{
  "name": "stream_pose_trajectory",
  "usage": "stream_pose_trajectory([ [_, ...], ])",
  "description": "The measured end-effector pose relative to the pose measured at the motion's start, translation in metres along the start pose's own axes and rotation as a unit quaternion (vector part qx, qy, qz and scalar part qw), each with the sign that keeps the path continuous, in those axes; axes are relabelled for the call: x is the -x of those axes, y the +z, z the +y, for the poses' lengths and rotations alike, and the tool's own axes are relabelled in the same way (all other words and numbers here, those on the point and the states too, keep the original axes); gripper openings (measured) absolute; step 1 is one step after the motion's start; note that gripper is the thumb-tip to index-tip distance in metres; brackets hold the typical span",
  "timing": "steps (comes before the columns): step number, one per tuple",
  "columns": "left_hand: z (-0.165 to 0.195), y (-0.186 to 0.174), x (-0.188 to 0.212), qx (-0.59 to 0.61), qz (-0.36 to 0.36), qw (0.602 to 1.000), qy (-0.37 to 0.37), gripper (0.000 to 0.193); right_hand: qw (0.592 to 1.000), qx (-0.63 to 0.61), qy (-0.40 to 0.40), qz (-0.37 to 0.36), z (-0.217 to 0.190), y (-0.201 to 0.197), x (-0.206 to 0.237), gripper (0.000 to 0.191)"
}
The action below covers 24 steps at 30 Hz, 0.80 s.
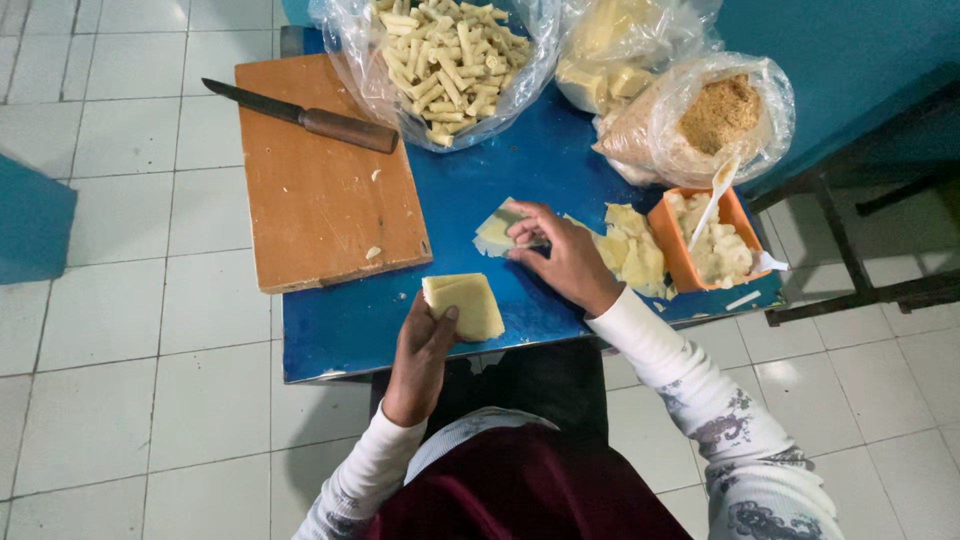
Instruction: The person spoons brown filling from a plastic bag onto thin yellow pastry sheets on a blue table, folds the sheets over the filling by hand, and stacks the folded pieces. They repeat the cycle, occasionally reaching into the bag with a plastic spoon to refill.
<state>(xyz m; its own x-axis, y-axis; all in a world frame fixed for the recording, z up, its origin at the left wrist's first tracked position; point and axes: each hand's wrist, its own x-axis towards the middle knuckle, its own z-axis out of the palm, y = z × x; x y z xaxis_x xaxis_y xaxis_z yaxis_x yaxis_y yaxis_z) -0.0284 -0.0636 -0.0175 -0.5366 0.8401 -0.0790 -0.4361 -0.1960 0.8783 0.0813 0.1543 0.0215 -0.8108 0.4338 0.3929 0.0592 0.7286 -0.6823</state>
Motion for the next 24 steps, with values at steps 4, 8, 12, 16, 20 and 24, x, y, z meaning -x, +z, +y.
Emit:
stream_pose_trajectory([
  [4, 0.000, 0.000, 0.001, 0.013, -0.009, 1.000, -0.008, 0.041, 0.997, -0.016, 0.065, 0.043, -0.016, -0.020, -0.004, 0.018],
  [8, -0.003, 0.003, -0.004, 0.128, -0.050, 0.990, -0.015, 0.049, 0.997, -0.054, -0.006, -0.050, -0.055, 0.001, 0.020, 0.015],
  [12, -0.007, 0.008, -0.008, 0.189, -0.066, 0.980, -0.015, 0.056, 0.994, 0.054, -0.095, 0.029, -0.075, 0.032, 0.037, 0.026],
  [16, -0.005, 0.012, -0.010, 0.192, -0.073, 0.978, -0.027, 0.058, 0.999, -0.017, 0.034, 0.007, -0.061, 0.028, 0.040, 0.013],
  [20, -0.001, 0.017, -0.014, 0.095, -0.056, 0.993, -0.053, 0.057, 0.984, -0.125, 0.118, -0.042, -0.040, 0.016, 0.038, 0.013],
  [24, -0.003, 0.022, -0.016, 0.004, -0.053, 0.999, -0.007, 0.058, 0.953, -0.218, 0.193, -0.080, -0.030, 0.014, 0.041, 0.014],
])
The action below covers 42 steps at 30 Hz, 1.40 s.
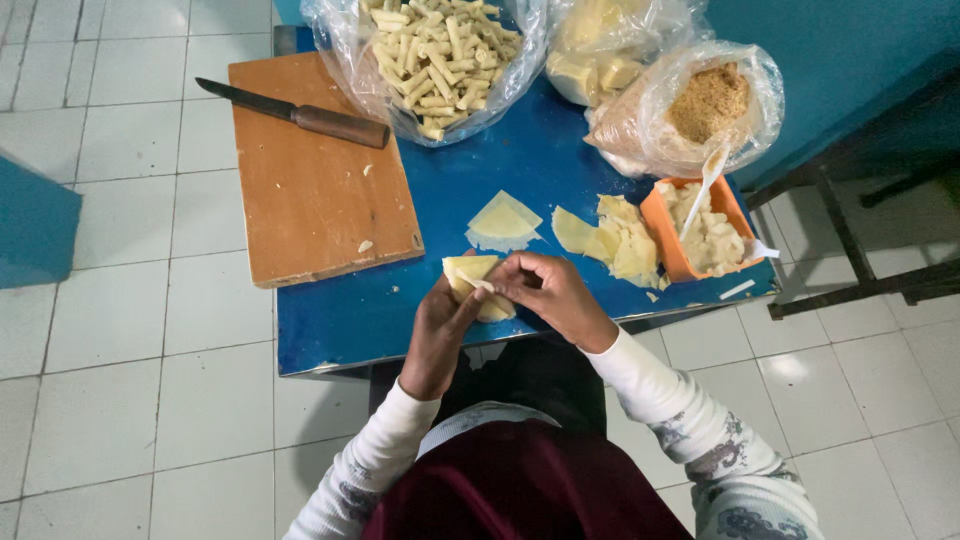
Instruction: The person spoons brown filling from a plastic bag onto thin yellow pastry sheets on a blue table, folds the sheets over the filling by hand, and stacks the folded pieces. They repeat the cycle, occasionally reaching into the bag with a plastic spoon to refill.
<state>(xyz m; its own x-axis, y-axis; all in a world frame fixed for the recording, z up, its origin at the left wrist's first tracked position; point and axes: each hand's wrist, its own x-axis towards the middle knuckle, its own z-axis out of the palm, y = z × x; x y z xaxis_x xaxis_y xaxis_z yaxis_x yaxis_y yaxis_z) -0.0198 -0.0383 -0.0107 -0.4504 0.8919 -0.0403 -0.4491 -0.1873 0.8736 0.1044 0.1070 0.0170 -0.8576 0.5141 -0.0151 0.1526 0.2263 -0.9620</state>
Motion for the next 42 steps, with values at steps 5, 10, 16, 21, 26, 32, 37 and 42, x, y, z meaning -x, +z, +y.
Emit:
stream_pose_trajectory([
  [5, -0.005, -0.002, -0.003, -0.052, 0.011, 0.999, 0.008, 0.052, 0.993, -0.108, 0.015, -0.036, -0.001, -0.003, 0.000, 0.018],
  [10, -0.008, -0.005, -0.002, -0.074, -0.008, 0.996, 0.040, 0.055, 0.998, -0.070, -0.003, 0.005, -0.010, 0.002, 0.004, 0.019],
  [16, -0.008, -0.007, -0.003, -0.124, -0.020, 0.990, 0.064, 0.055, 0.995, 0.039, -0.080, 0.054, -0.010, 0.013, 0.006, 0.016],
  [21, -0.006, -0.008, 0.000, -0.123, -0.022, 0.991, 0.054, 0.057, 0.996, -0.082, -0.004, 0.024, 0.009, 0.007, 0.006, 0.015],
  [26, -0.001, -0.008, 0.002, -0.061, -0.011, 0.998, 0.021, 0.057, 0.930, -0.367, 0.012, 0.002, 0.030, 0.004, 0.005, 0.012],
  [32, -0.001, -0.007, 0.005, -0.076, 0.014, 0.997, 0.027, 0.056, 0.875, -0.467, 0.100, 0.083, 0.029, 0.009, 0.008, 0.025],
  [37, -0.003, -0.005, 0.005, -0.096, 0.017, 0.994, 0.050, 0.055, 0.907, -0.405, 0.089, 0.069, 0.032, 0.011, 0.010, 0.018],
  [42, 0.004, -0.010, 0.013, -0.051, 0.024, 0.998, 0.032, 0.054, 0.884, -0.451, 0.086, 0.085, 0.050, -0.009, 0.001, 0.009],
])
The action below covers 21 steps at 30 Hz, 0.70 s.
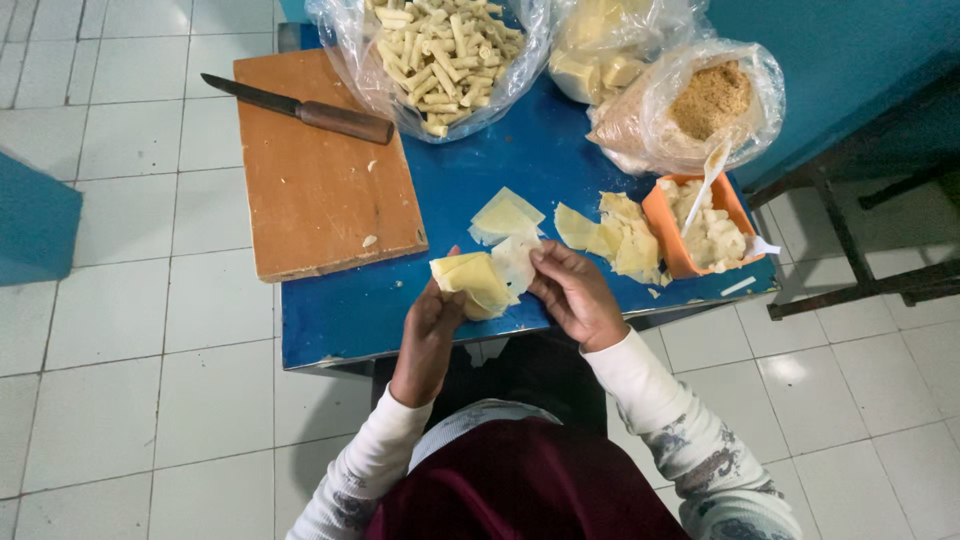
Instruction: The person spoons brown filling from a plastic bag onto thin yellow pastry sheets on a blue table, folds the sheets over the filling by hand, and stacks the folded pieces. They repeat the cycle, occasionally reaching into the bag with a plastic spoon to refill.
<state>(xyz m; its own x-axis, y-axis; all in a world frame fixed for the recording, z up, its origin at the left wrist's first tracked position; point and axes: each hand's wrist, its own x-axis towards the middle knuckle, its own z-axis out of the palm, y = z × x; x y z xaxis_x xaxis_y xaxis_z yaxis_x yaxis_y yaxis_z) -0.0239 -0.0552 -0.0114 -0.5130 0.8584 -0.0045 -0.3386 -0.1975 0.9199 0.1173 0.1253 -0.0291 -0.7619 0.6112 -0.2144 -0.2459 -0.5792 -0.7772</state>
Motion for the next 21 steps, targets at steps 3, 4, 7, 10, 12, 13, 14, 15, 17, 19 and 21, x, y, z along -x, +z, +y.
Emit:
stream_pose_trajectory([
  [3, 0.004, -0.004, 0.005, 0.007, 0.012, 1.000, 0.006, 0.054, 1.000, 0.000, -0.012, 0.022, -0.011, -0.011, -0.007, 0.007],
  [4, 0.005, -0.006, 0.007, 0.008, 0.014, 1.000, 0.005, 0.054, 0.999, 0.008, -0.032, 0.034, -0.017, -0.012, -0.009, 0.008],
  [7, 0.009, -0.012, 0.011, 0.007, 0.021, 1.000, 0.011, 0.052, 0.984, 0.100, -0.139, 0.052, -0.036, -0.008, -0.017, 0.010],
  [10, 0.010, -0.015, 0.013, 0.013, 0.027, 0.999, 0.010, 0.053, 0.886, 0.361, -0.282, 0.068, -0.045, 0.007, -0.017, 0.012],
  [12, 0.009, -0.015, 0.013, 0.022, 0.024, 0.999, 0.015, 0.053, 0.752, 0.567, -0.318, 0.110, -0.035, 0.024, -0.020, 0.013],
  [13, 0.009, -0.015, 0.013, 0.026, 0.020, 0.999, 0.021, 0.054, 0.706, 0.605, -0.358, 0.086, -0.030, 0.031, -0.020, 0.012],
  [14, 0.008, -0.015, 0.013, 0.031, 0.018, 0.999, 0.029, 0.054, 0.657, 0.639, -0.396, 0.060, -0.024, 0.038, -0.019, 0.011],
  [15, 0.008, -0.016, 0.013, 0.028, 0.020, 0.999, 0.022, 0.054, 0.604, 0.670, -0.431, 0.032, -0.020, 0.042, -0.017, 0.010],
  [17, 0.007, -0.018, 0.013, 0.023, 0.025, 0.999, 0.007, 0.055, 0.609, 0.666, -0.430, 0.007, -0.015, 0.046, -0.012, 0.013],
  [19, 0.007, -0.019, 0.014, 0.016, 0.024, 0.999, 0.017, 0.055, 0.609, 0.667, -0.429, -0.008, -0.013, 0.047, -0.007, 0.016],
  [21, 0.006, -0.019, 0.014, 0.024, 0.021, 0.999, 0.018, 0.055, 0.604, 0.674, -0.425, -0.012, -0.011, 0.047, -0.003, 0.020],
])
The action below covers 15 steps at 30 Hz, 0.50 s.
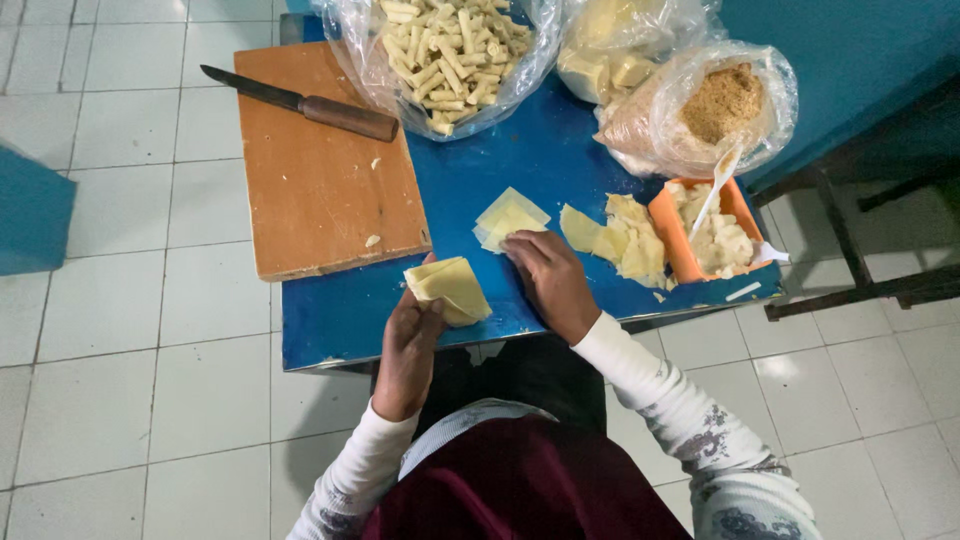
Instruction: The person spoons brown filling from a plastic bag onto thin yellow pastry sheets on a blue table, folds the sheets over the filling by hand, and stacks the folded pieces. They repeat the cycle, occasionally reaching into the bag with a plastic spoon to refill.
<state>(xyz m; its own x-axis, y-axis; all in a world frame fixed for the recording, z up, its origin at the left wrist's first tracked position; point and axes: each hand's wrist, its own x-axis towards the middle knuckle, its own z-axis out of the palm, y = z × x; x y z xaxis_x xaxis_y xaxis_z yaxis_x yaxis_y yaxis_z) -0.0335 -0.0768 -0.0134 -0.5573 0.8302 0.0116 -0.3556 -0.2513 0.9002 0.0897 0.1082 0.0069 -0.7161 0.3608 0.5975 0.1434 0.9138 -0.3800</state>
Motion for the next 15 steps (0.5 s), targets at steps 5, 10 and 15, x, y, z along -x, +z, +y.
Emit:
stream_pose_trajectory([
  [5, -0.002, 0.004, -0.001, -0.016, 0.003, 1.000, -0.008, 0.055, 1.000, -0.001, 0.008, -0.007, -0.008, -0.003, -0.004, 0.019],
  [10, -0.008, 0.008, -0.003, -0.028, -0.004, 1.000, -0.007, 0.056, 0.996, -0.080, 0.030, -0.035, -0.028, -0.019, -0.006, 0.028],
  [15, -0.021, 0.014, -0.006, -0.076, -0.032, 0.995, 0.047, 0.055, 0.982, -0.158, 0.081, -0.057, -0.056, -0.011, 0.019, 0.023],
])
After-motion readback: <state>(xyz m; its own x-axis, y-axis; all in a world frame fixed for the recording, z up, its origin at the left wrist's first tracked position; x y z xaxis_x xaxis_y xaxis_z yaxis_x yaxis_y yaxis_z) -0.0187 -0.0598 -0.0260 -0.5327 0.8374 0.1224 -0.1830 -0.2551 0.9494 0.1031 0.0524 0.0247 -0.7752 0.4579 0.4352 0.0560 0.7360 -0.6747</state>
